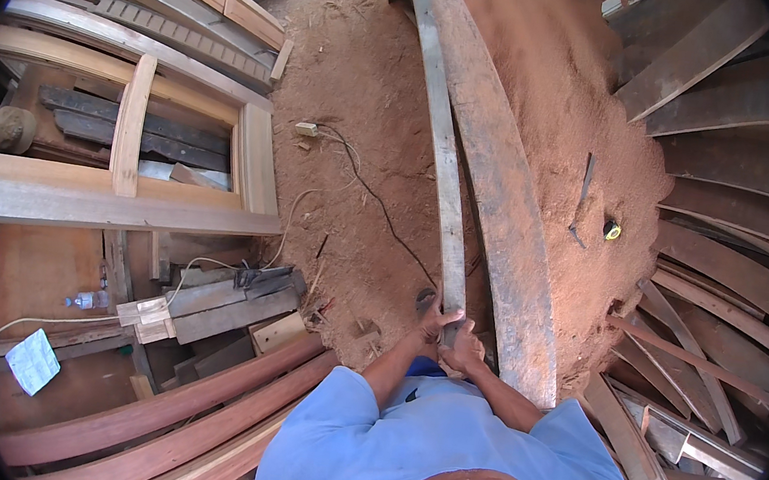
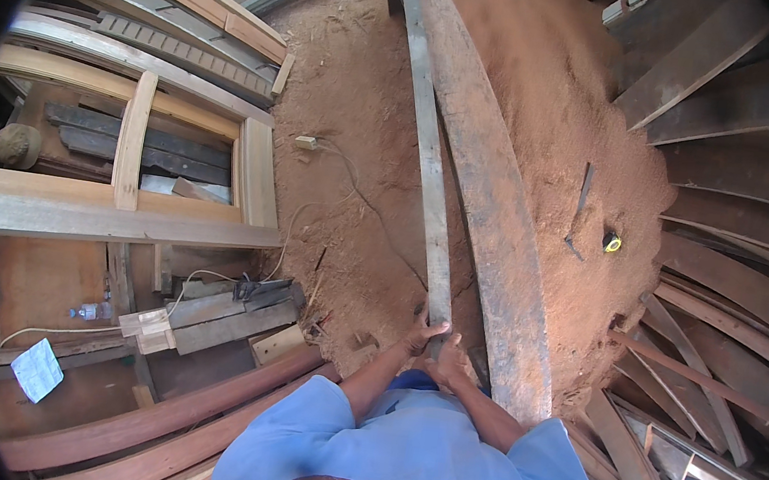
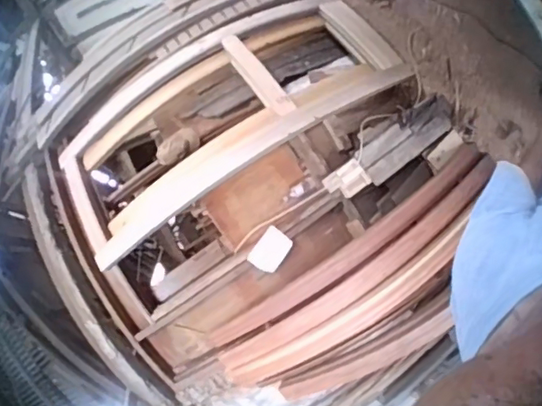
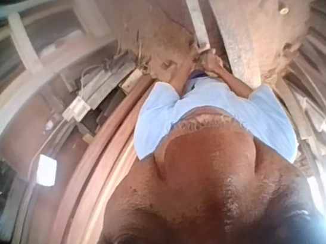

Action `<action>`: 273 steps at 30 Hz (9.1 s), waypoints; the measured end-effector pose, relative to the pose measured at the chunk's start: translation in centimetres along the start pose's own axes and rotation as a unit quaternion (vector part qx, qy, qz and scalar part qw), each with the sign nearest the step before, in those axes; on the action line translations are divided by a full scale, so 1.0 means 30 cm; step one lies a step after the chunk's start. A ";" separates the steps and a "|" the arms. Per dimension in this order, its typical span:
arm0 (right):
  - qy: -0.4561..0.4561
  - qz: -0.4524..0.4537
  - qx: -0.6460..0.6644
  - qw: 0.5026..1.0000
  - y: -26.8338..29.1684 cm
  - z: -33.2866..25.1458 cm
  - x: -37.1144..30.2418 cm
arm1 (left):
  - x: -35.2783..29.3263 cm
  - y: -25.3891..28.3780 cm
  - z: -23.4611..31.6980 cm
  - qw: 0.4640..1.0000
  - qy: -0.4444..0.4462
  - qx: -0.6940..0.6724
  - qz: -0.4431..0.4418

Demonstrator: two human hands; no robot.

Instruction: The person picks up a wooden plank, inspects it, and uses a handheld electric sander to smooth its surface. The person repeatedly flips the plank and continues sanding different sections.

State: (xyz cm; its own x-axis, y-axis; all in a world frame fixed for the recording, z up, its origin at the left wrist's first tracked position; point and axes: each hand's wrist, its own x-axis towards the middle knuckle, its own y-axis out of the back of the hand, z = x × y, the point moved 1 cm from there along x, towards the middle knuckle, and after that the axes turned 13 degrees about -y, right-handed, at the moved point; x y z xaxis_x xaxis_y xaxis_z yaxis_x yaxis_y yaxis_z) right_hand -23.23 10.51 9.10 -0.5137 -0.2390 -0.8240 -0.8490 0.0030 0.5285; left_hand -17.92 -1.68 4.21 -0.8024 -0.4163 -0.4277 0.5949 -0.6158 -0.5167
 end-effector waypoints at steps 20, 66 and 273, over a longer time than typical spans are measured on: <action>0.018 0.186 0.275 0.943 0.388 0.326 0.026 | 0.371 -0.289 0.039 0.919 0.047 0.384 -0.079; -0.110 0.105 0.682 0.715 0.090 0.851 -0.525 | 0.255 -0.383 0.064 0.812 0.018 0.582 -0.048; 0.200 0.075 0.344 0.914 0.843 -0.209 0.129 | 0.238 -0.291 0.008 0.928 -0.046 0.328 -0.173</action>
State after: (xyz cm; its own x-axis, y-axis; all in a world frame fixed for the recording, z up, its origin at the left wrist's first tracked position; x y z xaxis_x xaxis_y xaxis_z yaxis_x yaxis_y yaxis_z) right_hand -45.92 3.58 20.57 -0.6616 -0.5214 -0.5388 -0.7201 0.6423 0.2625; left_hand -28.87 0.56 5.86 -0.9585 -0.1550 -0.2394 0.1683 -0.9851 -0.0361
